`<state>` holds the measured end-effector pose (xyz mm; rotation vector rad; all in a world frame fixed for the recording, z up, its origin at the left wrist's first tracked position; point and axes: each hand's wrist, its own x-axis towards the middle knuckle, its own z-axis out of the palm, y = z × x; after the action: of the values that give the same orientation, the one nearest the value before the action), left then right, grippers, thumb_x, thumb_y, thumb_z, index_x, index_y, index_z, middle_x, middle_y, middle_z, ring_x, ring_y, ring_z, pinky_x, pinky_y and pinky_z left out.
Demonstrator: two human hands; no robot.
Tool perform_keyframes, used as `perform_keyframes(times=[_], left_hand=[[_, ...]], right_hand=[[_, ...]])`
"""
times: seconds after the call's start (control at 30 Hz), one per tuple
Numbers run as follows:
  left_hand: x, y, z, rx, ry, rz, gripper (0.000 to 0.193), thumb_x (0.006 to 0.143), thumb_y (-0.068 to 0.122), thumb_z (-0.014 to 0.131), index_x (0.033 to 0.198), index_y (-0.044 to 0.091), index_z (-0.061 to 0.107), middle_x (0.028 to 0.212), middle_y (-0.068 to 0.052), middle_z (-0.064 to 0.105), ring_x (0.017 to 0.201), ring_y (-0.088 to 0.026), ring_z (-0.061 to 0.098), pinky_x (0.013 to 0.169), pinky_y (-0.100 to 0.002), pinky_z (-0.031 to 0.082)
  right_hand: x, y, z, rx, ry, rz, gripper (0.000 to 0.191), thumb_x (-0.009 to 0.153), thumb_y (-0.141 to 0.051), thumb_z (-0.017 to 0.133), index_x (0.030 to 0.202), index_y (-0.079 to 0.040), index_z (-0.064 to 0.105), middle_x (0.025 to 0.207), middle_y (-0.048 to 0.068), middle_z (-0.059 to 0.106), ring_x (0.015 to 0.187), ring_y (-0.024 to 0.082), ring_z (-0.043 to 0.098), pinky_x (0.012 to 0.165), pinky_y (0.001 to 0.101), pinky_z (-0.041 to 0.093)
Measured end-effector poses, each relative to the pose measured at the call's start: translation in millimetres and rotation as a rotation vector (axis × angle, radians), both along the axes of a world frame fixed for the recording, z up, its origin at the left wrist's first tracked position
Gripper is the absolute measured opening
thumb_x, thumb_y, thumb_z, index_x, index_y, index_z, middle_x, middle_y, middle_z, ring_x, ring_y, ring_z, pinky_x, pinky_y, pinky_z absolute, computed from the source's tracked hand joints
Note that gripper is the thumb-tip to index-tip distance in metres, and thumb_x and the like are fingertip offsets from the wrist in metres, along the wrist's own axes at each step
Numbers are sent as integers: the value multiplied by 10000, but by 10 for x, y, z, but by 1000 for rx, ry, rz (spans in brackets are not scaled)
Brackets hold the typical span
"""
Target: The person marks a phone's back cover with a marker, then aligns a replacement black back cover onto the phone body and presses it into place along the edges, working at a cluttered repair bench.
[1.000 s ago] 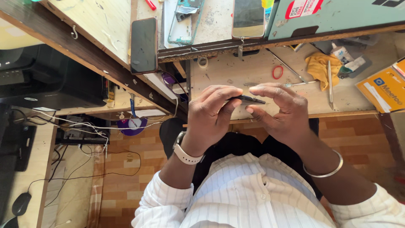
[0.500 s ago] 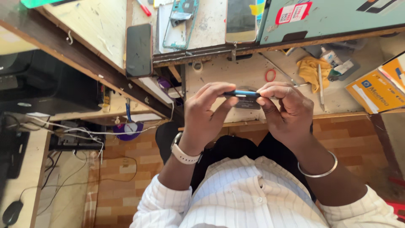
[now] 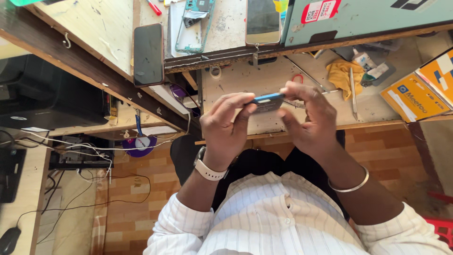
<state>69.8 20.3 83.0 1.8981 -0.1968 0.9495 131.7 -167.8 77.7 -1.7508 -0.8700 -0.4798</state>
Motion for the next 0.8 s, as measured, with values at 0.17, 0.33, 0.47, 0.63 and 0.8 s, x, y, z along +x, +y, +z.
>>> perform_keyframes(times=[0.17,0.33,0.47,0.63,0.8], left_hand=[[17,126,-210,-431,94,-115,160,994,33,736,1152,20,716,1053,-64,755,914,-76,681,833,-223,562],[-32,300,-240,-517,198,-324,275,986,79,689,1242,22,608,1132,-63,712,993,-75,663,903,-235,548],[-76,324,-222,-8,158,-224,335,918,110,757,1217,24,632,1142,-100,698,1016,-182,703,869,-304,582],[5,200,-344,104,170,-155,177,928,60,775,1096,70,719,1037,-88,725,893,-232,737,774,-338,595],[12,129,-534,67,105,-105,142,917,17,771,1037,64,713,980,-87,731,920,-244,727,804,-342,598]], right_hand=[[23,147,-92,-100,236,20,304,876,-120,808,1130,-19,676,1028,127,726,917,182,722,804,321,562],[78,38,-74,-251,14,-4,234,839,-75,827,1043,-40,718,916,110,727,823,260,711,722,347,549],[144,-1,-28,-363,-181,73,236,807,-38,785,1031,-57,716,893,93,720,826,294,703,751,413,531],[121,62,-66,-402,-214,72,233,831,-89,815,1042,-57,722,871,101,707,821,294,699,748,420,528],[100,74,-218,-363,-137,35,185,861,-112,836,995,-66,718,871,101,702,808,299,680,747,405,535]])
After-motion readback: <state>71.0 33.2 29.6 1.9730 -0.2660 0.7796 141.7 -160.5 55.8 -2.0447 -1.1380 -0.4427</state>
